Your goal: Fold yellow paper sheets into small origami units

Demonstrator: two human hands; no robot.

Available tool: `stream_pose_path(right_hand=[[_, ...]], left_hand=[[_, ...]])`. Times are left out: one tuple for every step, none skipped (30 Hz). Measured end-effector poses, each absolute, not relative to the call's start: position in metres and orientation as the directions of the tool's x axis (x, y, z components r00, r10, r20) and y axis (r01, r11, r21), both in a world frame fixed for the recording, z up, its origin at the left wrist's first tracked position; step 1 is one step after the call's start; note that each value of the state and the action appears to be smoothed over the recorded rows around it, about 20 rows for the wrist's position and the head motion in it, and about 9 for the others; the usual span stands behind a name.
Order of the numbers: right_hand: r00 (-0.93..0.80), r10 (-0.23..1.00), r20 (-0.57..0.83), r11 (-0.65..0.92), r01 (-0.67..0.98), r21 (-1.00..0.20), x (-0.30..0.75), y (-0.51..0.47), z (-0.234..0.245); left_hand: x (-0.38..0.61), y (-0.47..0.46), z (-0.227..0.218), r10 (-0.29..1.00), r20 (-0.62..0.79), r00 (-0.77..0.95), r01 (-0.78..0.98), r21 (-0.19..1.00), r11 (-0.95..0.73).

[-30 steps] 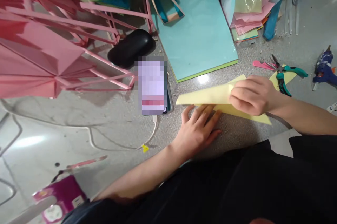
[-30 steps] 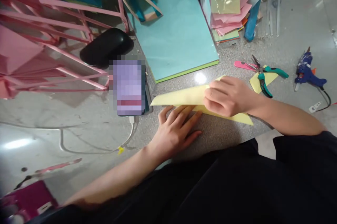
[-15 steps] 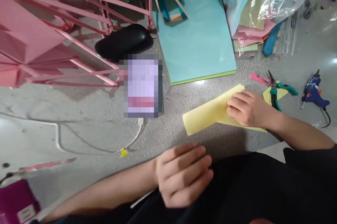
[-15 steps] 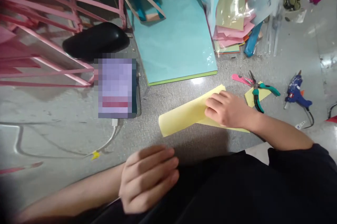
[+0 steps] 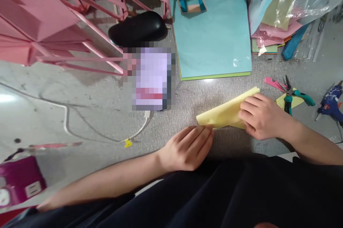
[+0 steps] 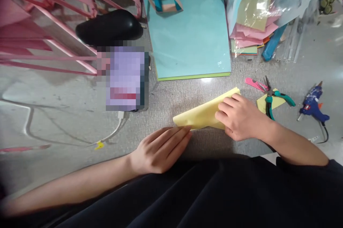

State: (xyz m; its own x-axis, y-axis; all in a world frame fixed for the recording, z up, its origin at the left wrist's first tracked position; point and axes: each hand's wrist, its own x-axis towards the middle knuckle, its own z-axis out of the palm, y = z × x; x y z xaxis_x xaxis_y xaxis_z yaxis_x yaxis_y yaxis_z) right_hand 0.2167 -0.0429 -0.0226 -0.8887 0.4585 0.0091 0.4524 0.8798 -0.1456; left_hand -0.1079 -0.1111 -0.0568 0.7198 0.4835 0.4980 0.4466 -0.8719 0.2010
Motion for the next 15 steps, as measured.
stream_pose_path(right_hand=[[-0.888,0.460,0.023,0.882,0.454,-0.130,0.215,-0.044,-0.023],[-0.886,0.462,0.048,0.884,0.456,-0.104,0.214,-0.046,-0.023],[-0.882,0.464,0.080,0.885,0.459,-0.072,0.212,-0.047,-0.024],[-0.879,0.464,0.108,0.885,0.463,-0.037,0.211,-0.048,-0.026],[-0.875,0.465,0.132,0.883,0.469,-0.004,0.210,-0.049,-0.027],[-0.872,0.467,0.146,0.879,0.476,0.025,0.209,-0.049,-0.029],[-0.870,0.470,0.149,0.876,0.480,0.045,0.208,-0.048,-0.031],[-0.872,0.468,0.145,0.877,0.479,0.051,0.208,-0.047,-0.032],[-0.876,0.464,0.135,0.880,0.473,0.042,0.208,-0.046,-0.032],[-0.879,0.461,0.123,0.884,0.467,0.021,0.209,-0.045,-0.032],[-0.880,0.462,0.108,0.886,0.465,-0.003,0.210,-0.043,-0.032],[-0.881,0.463,0.092,0.886,0.463,-0.025,0.211,-0.042,-0.031],[-0.882,0.465,0.075,0.885,0.463,-0.039,0.212,-0.041,-0.029],[-0.884,0.464,0.061,0.886,0.462,-0.041,0.214,-0.040,-0.028],[-0.887,0.459,0.053,0.889,0.457,-0.034,0.215,-0.039,-0.027]], left_hand=[[-0.107,-0.109,-0.057,0.479,0.503,0.719,0.443,0.200,-0.874],[-0.106,-0.107,-0.058,0.473,0.510,0.718,0.441,0.193,-0.877],[-0.106,-0.105,-0.058,0.466,0.514,0.720,0.439,0.183,-0.880],[-0.106,-0.104,-0.059,0.459,0.518,0.722,0.437,0.174,-0.883],[-0.106,-0.103,-0.059,0.452,0.522,0.724,0.435,0.164,-0.886],[-0.106,-0.104,-0.059,0.447,0.525,0.724,0.436,0.155,-0.887],[-0.107,-0.106,-0.060,0.448,0.523,0.725,0.442,0.146,-0.885],[-0.108,-0.108,-0.061,0.454,0.519,0.724,0.453,0.140,-0.881],[-0.109,-0.111,-0.062,0.466,0.511,0.722,0.466,0.139,-0.874],[-0.110,-0.114,-0.064,0.489,0.495,0.718,0.488,0.142,-0.861],[-0.111,-0.117,-0.066,0.514,0.478,0.712,0.510,0.151,-0.847],[-0.111,-0.118,-0.069,0.543,0.451,0.708,0.531,0.166,-0.831],[-0.110,-0.119,-0.071,0.564,0.428,0.706,0.545,0.181,-0.819],[-0.109,-0.119,-0.074,0.574,0.415,0.706,0.547,0.196,-0.814],[-0.108,-0.118,-0.076,0.575,0.410,0.708,0.541,0.209,-0.815]])
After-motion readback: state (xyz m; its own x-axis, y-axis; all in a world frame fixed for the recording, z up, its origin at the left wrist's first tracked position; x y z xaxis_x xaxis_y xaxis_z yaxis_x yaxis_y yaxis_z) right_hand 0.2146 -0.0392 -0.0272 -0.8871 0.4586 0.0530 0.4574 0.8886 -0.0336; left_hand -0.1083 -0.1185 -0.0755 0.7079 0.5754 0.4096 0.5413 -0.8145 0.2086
